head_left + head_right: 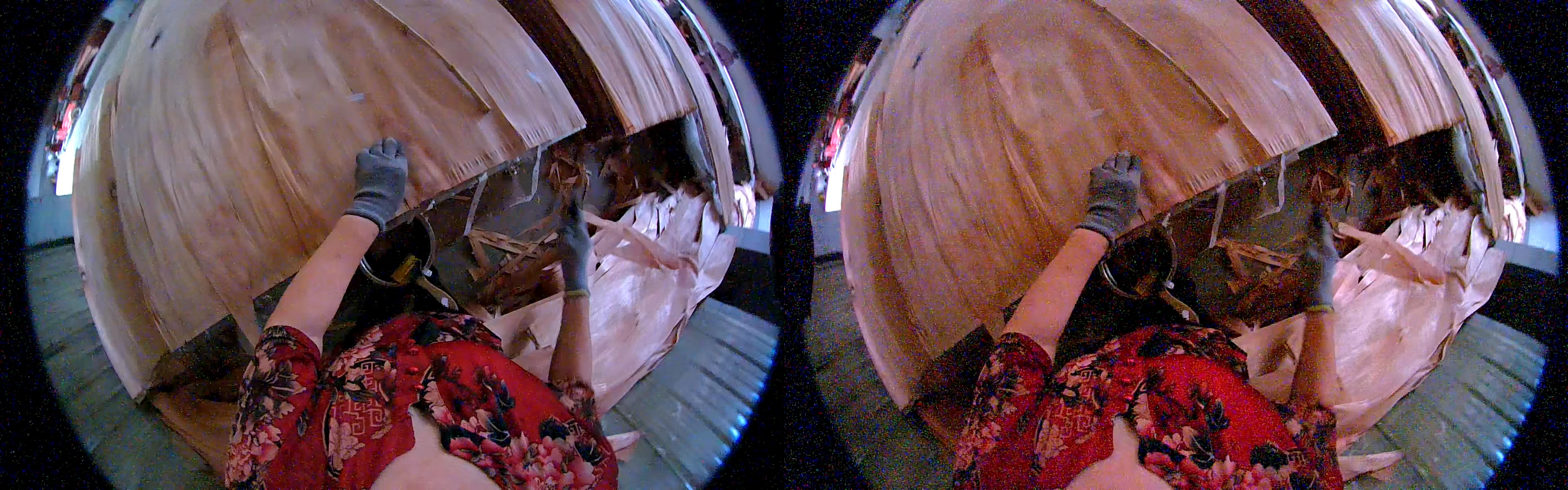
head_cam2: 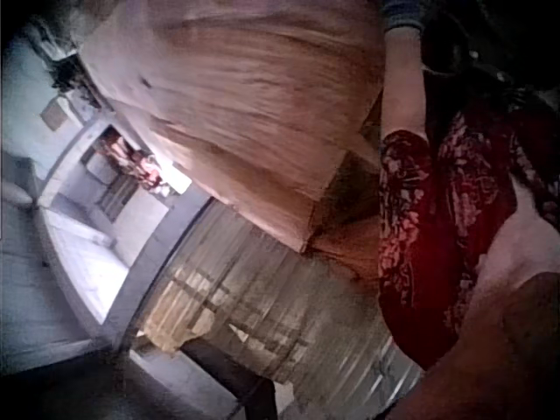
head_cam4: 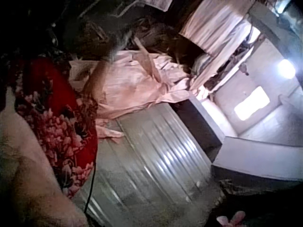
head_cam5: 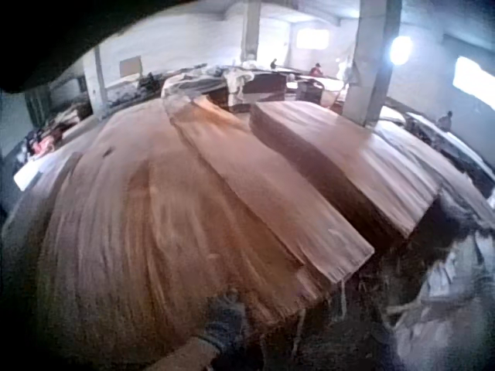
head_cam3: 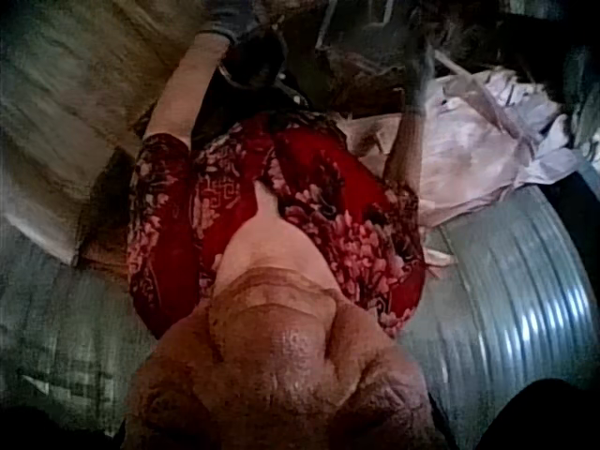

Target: The person repairs a large wooden panel by applying strips of paper to its surface. They use a brush to apply a liquid adhesive from a bucket, then press the paper strips onto the wood. The person also uses a utility knife to trim excess paper and a scraper tool to smooth the surface.

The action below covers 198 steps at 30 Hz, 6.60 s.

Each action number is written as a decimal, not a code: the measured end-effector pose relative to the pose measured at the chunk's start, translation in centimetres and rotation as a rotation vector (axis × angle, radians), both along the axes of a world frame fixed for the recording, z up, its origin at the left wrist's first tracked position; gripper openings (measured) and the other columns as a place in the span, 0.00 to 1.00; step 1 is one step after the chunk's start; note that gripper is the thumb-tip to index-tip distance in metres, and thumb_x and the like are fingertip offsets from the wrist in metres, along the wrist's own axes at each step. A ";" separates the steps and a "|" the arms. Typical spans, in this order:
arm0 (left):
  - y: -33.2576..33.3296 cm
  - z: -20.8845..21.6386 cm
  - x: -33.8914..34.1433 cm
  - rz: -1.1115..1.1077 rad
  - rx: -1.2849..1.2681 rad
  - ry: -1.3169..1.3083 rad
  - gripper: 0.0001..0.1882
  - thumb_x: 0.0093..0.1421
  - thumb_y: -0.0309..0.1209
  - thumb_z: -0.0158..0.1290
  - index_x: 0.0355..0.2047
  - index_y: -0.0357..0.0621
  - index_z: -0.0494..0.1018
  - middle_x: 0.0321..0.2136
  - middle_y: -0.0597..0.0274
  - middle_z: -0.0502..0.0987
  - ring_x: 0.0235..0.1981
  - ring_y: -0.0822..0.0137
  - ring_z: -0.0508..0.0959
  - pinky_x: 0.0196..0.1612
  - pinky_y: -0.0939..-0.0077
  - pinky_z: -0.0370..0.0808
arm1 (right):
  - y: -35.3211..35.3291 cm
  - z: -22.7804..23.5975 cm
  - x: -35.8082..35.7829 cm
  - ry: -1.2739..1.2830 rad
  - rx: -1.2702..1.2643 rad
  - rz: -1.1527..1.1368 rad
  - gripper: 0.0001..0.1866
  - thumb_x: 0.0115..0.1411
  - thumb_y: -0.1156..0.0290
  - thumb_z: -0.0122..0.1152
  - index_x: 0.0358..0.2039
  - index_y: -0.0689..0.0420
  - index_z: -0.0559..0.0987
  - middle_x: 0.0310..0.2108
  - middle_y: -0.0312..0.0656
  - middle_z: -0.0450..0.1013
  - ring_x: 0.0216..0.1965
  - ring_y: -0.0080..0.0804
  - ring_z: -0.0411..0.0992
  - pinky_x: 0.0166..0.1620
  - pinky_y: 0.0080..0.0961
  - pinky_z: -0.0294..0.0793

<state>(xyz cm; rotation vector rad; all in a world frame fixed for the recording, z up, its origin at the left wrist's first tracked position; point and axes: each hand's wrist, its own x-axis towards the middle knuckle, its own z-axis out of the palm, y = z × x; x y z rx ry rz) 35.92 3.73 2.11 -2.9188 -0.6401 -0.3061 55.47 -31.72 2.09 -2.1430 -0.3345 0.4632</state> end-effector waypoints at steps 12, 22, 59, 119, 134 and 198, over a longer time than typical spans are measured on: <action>1.0 -1.0 -0.1 -0.115 0.048 -0.013 0.12 0.49 0.30 0.48 0.36 0.45 0.71 0.36 0.60 0.71 0.37 0.59 0.72 0.34 0.61 0.67 | 30.3 2.3 -2.0 -0.872 -0.128 0.726 0.18 0.51 0.69 0.54 0.45 0.44 0.74 0.38 0.47 0.70 0.37 0.47 0.71 0.39 0.38 0.71; -0.4 0.4 0.0 -0.024 0.055 0.054 0.14 0.48 0.30 0.49 0.38 0.48 0.70 0.36 0.62 0.70 0.38 0.61 0.72 0.34 0.64 0.67 | 13.9 -6.9 -3.9 0.035 0.509 -0.257 0.10 0.53 0.76 0.58 0.37 0.60 0.78 0.36 0.38 0.76 0.37 0.25 0.72 0.42 0.20 0.71; -2.4 10.3 -6.6 -0.036 -1.518 0.158 0.09 0.52 0.31 0.55 0.30 0.37 0.78 0.23 0.61 0.79 0.25 0.74 0.76 0.31 0.76 0.72 | 16.8 9.4 -12.4 0.585 0.139 0.807 0.12 0.55 0.69 0.59 0.37 0.63 0.78 0.26 0.29 0.73 0.25 0.15 0.66 0.28 0.15 0.67; -2.0 0.0 5.2 -0.074 -0.392 -0.351 0.37 0.54 0.41 0.50 0.61 0.43 0.50 0.62 0.49 0.52 0.62 0.44 0.50 0.61 0.50 0.48 | 16.0 11.5 -4.8 -0.375 0.184 0.750 0.09 0.43 0.76 0.63 0.29 0.59 0.79 0.37 0.46 0.75 0.40 0.40 0.72 0.42 0.30 0.70; -2.7 0.5 -3.9 -0.075 -0.495 -0.222 0.35 0.50 0.44 0.52 0.55 0.37 0.60 0.57 0.45 0.58 0.59 0.46 0.57 0.61 0.52 0.50 | 30.0 5.1 -3.6 0.051 0.273 0.966 0.11 0.54 0.68 0.57 0.38 0.53 0.79 0.33 0.42 0.77 0.30 0.30 0.75 0.33 0.27 0.72; 2.7 0.9 -5.1 0.001 -0.433 0.090 0.52 0.48 0.59 0.50 0.64 0.41 0.42 0.64 0.49 0.42 0.66 0.50 0.41 0.64 0.51 0.33 | 15.7 7.8 -5.1 0.390 0.126 0.385 0.06 0.60 0.74 0.50 0.30 0.62 0.75 0.21 0.32 0.69 0.20 0.17 0.64 0.22 0.16 0.63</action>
